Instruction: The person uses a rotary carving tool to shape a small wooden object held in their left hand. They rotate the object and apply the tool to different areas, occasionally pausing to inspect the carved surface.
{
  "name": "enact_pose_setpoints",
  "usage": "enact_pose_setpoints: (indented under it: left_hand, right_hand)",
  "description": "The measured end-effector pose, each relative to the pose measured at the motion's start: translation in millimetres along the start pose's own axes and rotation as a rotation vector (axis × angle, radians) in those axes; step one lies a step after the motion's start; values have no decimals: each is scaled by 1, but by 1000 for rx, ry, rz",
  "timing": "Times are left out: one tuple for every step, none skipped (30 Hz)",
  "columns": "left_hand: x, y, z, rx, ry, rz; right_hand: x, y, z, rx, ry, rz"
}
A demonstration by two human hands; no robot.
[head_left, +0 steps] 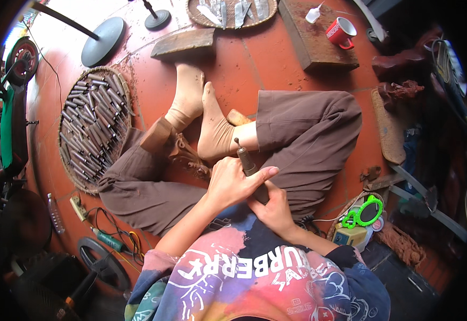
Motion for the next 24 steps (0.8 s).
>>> enact_pose_setpoints:
  left_hand:
    - [1,2,0,-14,54,9]
    - [1,3,-3,-29,109,17]
    - [1,4,-5,-39,163,25]
    - [3,5,-3,-38,196,32]
    - [4,6,-1,-27,227,22]
    - [5,5,-2,-8,262,13]
    - [5,5,-1,10,297,4]
    - [6,6,1,1,329,16]
    - [8,6,3,-6,361,28]
    - [9,6,4,-13,392,40]
    - [10,6,6,-35,470,70]
    - [11,6,8,-56,549,98]
    - [12,7,9,-78,628,126]
    - [13,8,12,-92,671,137]
    - [16,10,15,-103,719,150]
    - [17,10,16,-113,765,164]
    - [15,10,17,-92,747,180]
    - [13,9,14,-69,733,198]
    - [12,7,12,-45,715,220]
    - [12,6,14,-70,679,207]
    - [16,3,15,-90,635,205]
    - [22,-4,11,-86,598,222]
    - [19,-2,8,-85,581,166]
    - [24,-1,7,-69,688,129]
  right_hand:
    - [-2,1,3,12,18,9]
    - [-3,3,5,24,37,18]
    - [-5,4,7,35,57,24]
    - [-6,5,7,26,48,39]
    - [-6,5,8,12,36,49]
    - [-7,6,9,-4,31,54]
    - [-7,6,10,-20,24,58]
    - [-5,6,7,-47,-5,62]
    - [-2,6,2,-76,-32,63]
    - [-1,6,0,-105,-61,64]
    - [0,7,-3,74,-218,172]
    - [-3,8,-1,254,-371,279]
    - [-2,10,0,435,-525,385]
    - [0,9,3,491,-605,434]
    - [1,8,5,547,-681,479]
    - [2,8,6,602,-759,523]
    - [6,10,7,640,-909,581]
    - [8,12,4,677,-1057,635]
    - [9,14,1,708,-1210,685]
    - [10,14,-6,659,-1306,739]
    - [10,15,-11,662,-1295,744]
    - [9,15,-14,649,-1275,722]
    - [8,16,-14,631,-1261,692]
    - [5,15,-7,657,-1027,627]
Point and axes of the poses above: each hand's wrist, its own y-axis away from the middle knuckle, its own x-axis out of the palm, z = x × y, the point moved 3 cm from there along -y, towards the middle knuckle, and after that the axes turned 2 degrees about -y, right-handed, at the moved point
